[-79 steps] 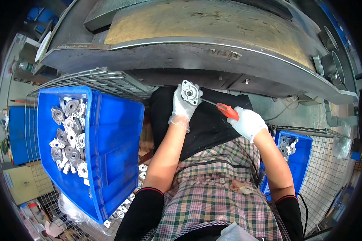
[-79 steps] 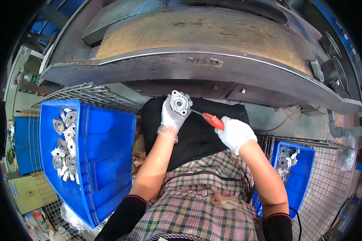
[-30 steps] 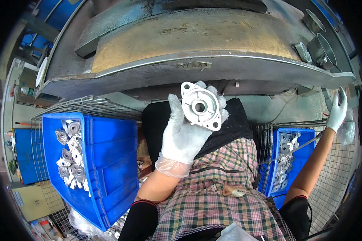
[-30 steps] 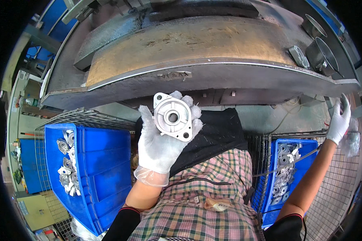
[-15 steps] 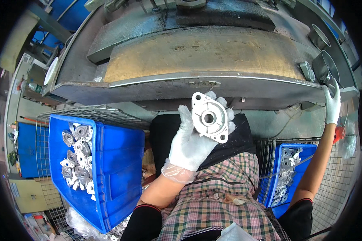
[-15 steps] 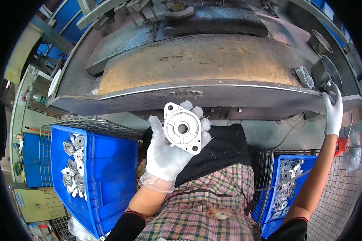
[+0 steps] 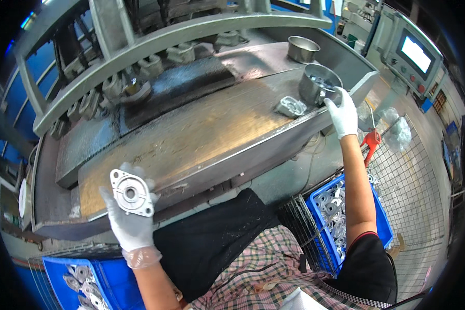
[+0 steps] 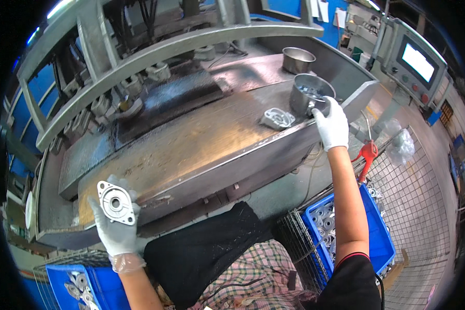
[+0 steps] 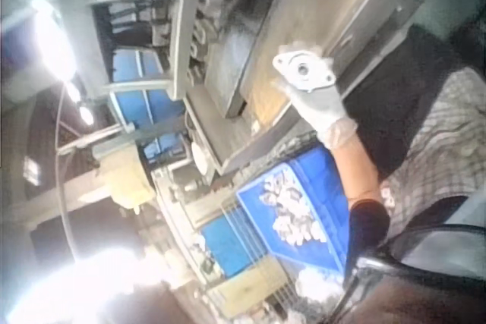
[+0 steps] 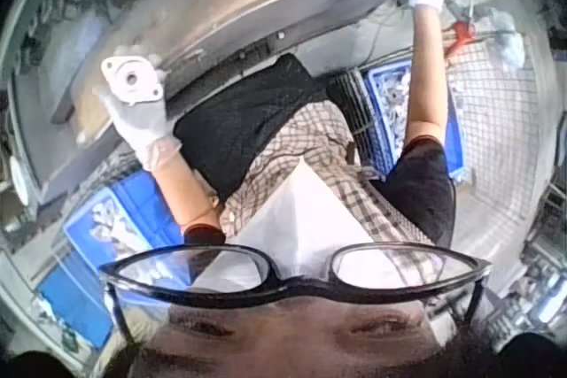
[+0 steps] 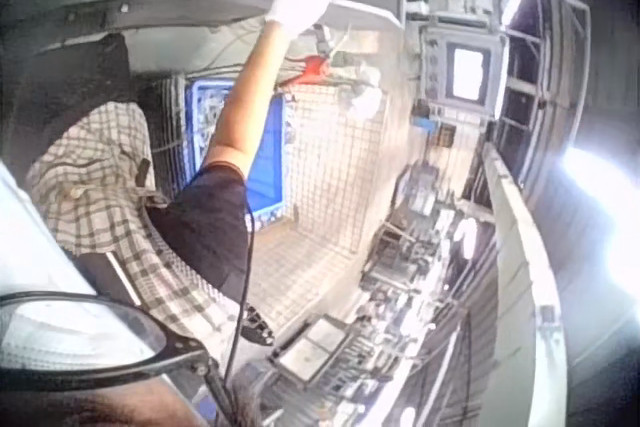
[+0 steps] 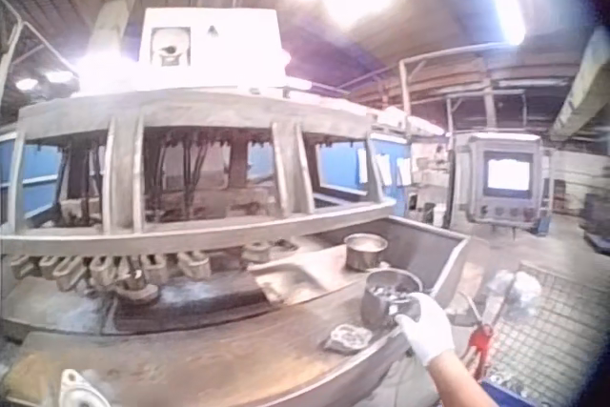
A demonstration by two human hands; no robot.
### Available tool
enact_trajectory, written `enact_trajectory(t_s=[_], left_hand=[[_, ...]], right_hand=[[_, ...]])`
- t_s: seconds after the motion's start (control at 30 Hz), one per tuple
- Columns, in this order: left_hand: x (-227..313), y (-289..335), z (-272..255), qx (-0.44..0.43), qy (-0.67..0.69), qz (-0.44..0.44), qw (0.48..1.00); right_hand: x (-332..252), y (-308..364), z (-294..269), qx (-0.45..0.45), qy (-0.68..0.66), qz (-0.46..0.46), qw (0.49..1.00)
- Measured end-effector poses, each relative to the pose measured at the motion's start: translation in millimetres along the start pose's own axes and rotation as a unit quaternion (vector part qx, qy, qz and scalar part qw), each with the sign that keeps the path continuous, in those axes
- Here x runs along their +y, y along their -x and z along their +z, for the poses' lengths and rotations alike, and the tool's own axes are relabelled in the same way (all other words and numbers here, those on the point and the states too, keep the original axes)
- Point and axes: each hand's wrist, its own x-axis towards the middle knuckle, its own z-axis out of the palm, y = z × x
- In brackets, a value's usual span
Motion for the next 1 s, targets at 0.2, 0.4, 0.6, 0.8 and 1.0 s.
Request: enact_trajectory(t_s=[0.2,0.4,0.6,0.8,1.0], left_hand=[[22,-54,-37,0.033,-0.027,0.020,0.999],[25,-64,-24,0.084,0.043,0.006,0.996],[25,-62,-29,0.079,0.035,0.012,0.996],[24,-69,-42,0.017,0.037,0.001,0.999],[29,-67,-42,0.074,0.047,0.004,0.996]], right_hand=[[-2,-10,-12,0.165,-0.007,0.110,0.980],[50,-51,2,-0.023,-0.405,0.366,0.838],[36,-66,-15,-0.008,-0.200,0.084,0.976],[9,-42,-41,0.028,-0.102,0.012,0.994],[-5,-1,-67,0.060,0.013,-0.110,0.992]])
